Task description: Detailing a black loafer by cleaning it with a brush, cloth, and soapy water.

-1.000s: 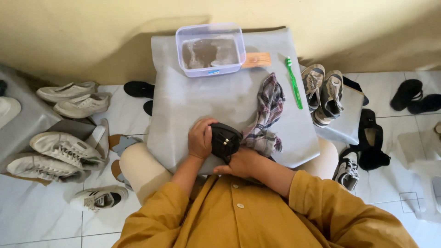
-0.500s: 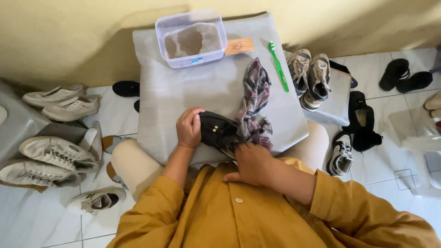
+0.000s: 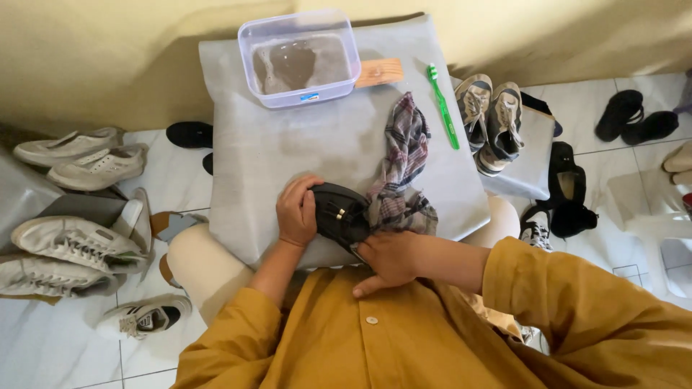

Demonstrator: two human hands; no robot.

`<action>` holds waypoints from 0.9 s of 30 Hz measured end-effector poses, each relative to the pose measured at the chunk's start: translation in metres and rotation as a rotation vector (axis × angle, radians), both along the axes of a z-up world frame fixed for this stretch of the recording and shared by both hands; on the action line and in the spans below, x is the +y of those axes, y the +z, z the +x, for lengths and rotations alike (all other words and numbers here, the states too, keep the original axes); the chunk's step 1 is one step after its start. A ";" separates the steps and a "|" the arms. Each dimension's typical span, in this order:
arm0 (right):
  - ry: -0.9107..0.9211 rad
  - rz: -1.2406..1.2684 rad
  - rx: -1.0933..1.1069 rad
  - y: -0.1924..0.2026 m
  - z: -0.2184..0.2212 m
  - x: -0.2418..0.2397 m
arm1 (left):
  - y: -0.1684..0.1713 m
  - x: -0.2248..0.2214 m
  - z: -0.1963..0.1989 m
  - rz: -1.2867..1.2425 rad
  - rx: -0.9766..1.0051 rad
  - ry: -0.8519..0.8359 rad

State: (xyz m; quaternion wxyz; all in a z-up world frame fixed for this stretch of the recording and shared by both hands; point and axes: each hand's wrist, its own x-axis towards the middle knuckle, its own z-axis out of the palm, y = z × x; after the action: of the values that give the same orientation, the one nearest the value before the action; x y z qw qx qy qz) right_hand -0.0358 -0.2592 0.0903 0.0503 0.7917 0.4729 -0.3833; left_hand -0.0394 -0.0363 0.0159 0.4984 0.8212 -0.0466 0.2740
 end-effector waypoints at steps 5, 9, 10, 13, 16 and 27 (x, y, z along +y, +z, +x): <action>0.015 0.052 0.122 0.001 0.012 0.008 | -0.003 -0.002 -0.003 -0.006 0.027 0.013; -0.110 0.072 0.251 -0.004 0.012 0.027 | 0.000 -0.003 -0.003 -0.008 0.027 0.010; -0.115 0.073 0.253 0.001 0.013 0.033 | 0.000 -0.002 -0.003 -0.008 0.029 0.005; -0.221 0.123 0.184 0.008 0.011 0.044 | -0.002 -0.003 -0.003 0.016 0.030 0.015; -0.297 0.175 0.105 0.006 0.011 0.046 | -0.005 -0.001 -0.002 0.028 0.024 0.027; -0.083 0.207 0.086 0.005 0.017 0.030 | -0.008 0.004 0.003 0.020 0.009 -0.017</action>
State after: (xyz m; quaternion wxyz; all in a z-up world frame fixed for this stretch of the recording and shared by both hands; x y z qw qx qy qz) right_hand -0.0188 -0.2294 0.0954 -0.0681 0.7945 0.4784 -0.3677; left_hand -0.0361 -0.0324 0.0080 0.4926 0.8270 -0.0540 0.2654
